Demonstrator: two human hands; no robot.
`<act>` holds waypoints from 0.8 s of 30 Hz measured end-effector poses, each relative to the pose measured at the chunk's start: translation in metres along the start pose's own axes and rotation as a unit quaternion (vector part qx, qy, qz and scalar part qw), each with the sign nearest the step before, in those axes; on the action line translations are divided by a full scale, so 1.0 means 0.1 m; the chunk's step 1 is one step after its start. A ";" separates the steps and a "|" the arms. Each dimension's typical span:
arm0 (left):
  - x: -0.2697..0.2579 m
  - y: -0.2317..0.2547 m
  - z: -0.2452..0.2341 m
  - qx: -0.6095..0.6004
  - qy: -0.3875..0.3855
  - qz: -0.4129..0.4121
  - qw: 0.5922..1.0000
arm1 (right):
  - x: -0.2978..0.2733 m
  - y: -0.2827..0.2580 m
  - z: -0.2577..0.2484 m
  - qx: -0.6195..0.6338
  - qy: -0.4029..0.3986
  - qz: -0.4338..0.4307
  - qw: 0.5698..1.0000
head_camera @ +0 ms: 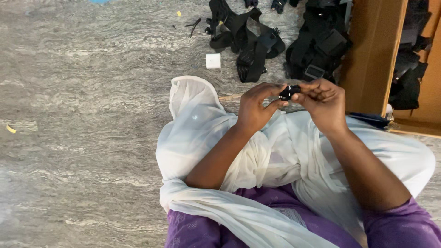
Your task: The person sits on the floor and assembles small black camera accessories, including attaching a battery to a mount and fitting a mount into a head strap. The person handles the components by hand, connecting them together.
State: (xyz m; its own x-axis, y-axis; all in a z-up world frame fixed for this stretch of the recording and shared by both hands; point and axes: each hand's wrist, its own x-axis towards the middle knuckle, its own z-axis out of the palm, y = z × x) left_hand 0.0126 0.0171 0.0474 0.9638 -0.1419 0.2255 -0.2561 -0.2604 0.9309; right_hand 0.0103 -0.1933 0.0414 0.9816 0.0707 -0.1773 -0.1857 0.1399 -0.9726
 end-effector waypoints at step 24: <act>-0.03 -0.18 0.15 -0.308 -0.013 -0.151 0.939 | 0.09 -0.13 0.09 0.064 -0.027 0.098 0.993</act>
State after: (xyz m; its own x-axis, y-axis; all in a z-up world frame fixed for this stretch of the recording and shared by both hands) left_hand 0.0129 0.0083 0.0253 0.9814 -0.1761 -0.0761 0.1284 0.3083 0.9426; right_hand 0.0211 -0.1856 0.0540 0.9228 0.1608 -0.3501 -0.3807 0.2414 -0.8926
